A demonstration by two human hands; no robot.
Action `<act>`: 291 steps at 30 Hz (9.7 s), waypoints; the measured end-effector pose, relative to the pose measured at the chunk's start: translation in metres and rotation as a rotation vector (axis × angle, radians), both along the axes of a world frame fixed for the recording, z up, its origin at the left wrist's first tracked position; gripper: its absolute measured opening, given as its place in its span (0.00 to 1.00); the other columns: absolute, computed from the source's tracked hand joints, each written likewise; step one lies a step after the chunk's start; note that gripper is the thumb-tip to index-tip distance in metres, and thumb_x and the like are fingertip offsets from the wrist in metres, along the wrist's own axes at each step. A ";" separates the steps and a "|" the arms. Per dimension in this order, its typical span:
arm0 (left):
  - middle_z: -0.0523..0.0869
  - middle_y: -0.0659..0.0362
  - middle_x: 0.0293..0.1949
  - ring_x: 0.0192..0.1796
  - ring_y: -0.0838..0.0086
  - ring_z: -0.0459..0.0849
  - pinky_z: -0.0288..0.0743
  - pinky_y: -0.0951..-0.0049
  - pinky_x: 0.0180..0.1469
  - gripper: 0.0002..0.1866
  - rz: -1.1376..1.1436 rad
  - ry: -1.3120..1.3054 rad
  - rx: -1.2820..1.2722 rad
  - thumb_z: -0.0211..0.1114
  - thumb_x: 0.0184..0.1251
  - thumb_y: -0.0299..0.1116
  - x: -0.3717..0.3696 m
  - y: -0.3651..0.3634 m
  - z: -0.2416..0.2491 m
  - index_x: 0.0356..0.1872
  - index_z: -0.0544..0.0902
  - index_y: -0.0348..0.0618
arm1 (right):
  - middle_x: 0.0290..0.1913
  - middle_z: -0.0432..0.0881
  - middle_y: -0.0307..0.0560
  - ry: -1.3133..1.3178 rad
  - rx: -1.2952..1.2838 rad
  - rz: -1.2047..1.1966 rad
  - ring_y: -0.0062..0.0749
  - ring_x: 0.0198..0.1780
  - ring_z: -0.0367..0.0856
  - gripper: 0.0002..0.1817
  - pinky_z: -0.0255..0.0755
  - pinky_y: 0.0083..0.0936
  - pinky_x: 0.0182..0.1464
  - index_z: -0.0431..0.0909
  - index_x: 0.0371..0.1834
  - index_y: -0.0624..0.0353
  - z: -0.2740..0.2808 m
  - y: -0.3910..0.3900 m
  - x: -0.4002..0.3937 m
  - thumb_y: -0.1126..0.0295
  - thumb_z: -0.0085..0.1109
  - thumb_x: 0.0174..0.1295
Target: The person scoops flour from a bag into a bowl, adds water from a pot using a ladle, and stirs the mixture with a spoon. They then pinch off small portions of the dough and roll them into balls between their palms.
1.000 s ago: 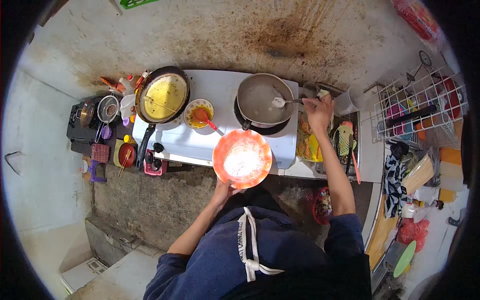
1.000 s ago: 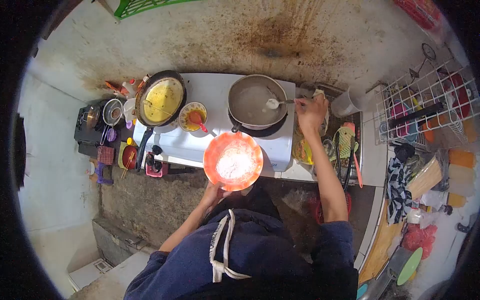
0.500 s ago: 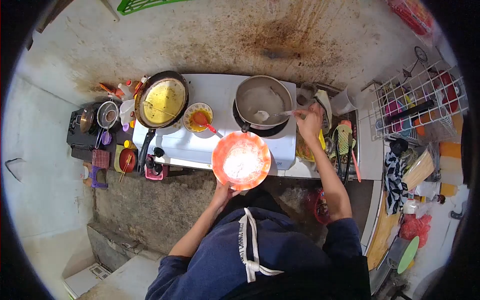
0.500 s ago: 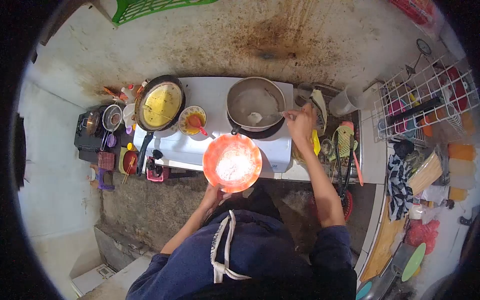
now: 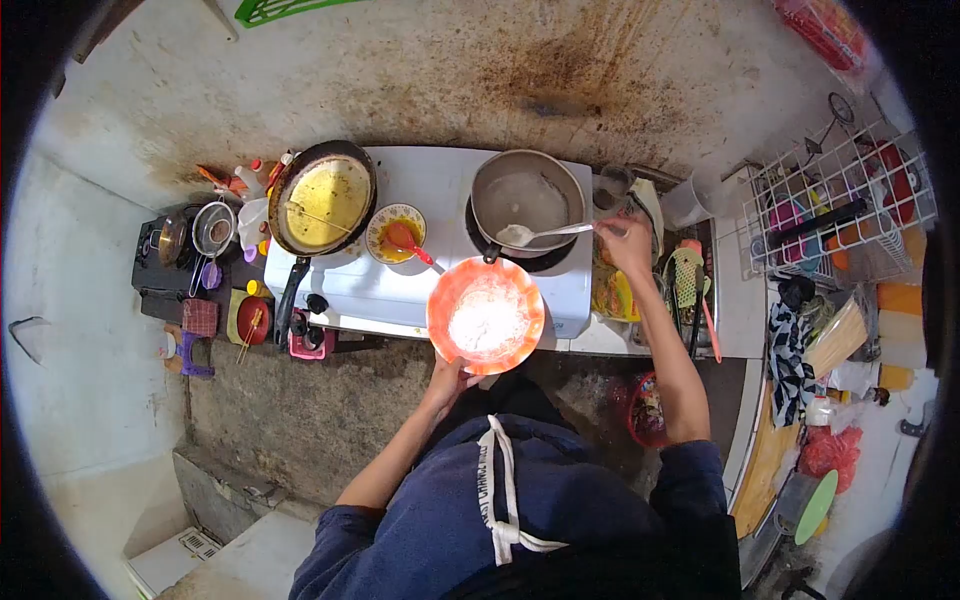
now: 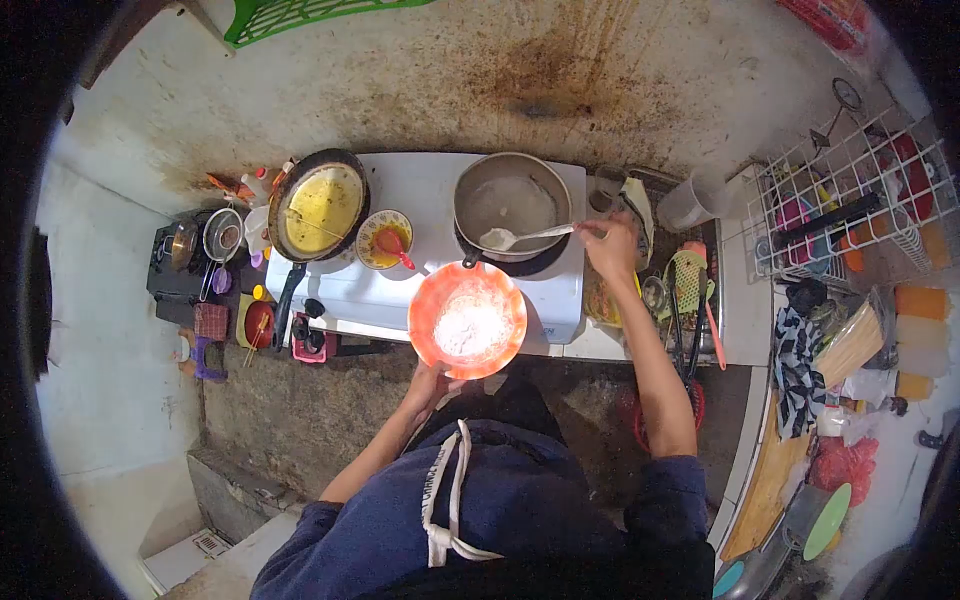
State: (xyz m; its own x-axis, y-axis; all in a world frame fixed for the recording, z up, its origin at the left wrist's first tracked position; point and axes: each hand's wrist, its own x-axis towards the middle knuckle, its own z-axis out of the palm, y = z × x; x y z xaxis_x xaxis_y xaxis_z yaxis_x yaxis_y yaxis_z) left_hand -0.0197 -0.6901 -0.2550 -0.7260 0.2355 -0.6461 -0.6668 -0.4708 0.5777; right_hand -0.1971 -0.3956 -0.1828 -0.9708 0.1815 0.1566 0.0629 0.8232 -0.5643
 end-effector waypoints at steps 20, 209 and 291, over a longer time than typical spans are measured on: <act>0.65 0.53 0.55 0.48 0.66 0.76 0.76 0.67 0.46 0.30 -0.031 0.018 0.049 0.47 0.58 0.25 -0.009 0.008 -0.001 0.61 0.47 0.50 | 0.30 0.60 0.43 0.151 -0.049 -0.041 0.36 0.39 0.60 0.07 0.55 0.27 0.43 0.82 0.26 0.55 0.033 -0.015 0.099 0.65 0.62 0.47; 0.63 0.54 0.56 0.52 0.65 0.73 0.74 0.63 0.49 0.32 -0.115 -0.030 -0.083 0.48 0.56 0.25 0.084 0.020 0.040 0.62 0.46 0.50 | 0.30 0.74 0.49 0.292 -0.129 0.191 0.36 0.31 0.75 0.05 0.68 0.27 0.33 0.73 0.31 0.65 0.141 -0.003 0.169 0.74 0.52 0.55; 0.61 0.53 0.58 0.54 0.63 0.72 0.74 0.61 0.48 0.37 -0.142 -0.074 -0.053 0.47 0.52 0.21 0.018 -0.030 0.021 0.63 0.41 0.51 | 0.30 0.80 0.46 0.028 -0.878 -0.219 0.21 0.32 0.79 0.11 0.66 0.11 0.31 0.76 0.38 0.69 0.051 -0.026 0.028 0.71 0.56 0.56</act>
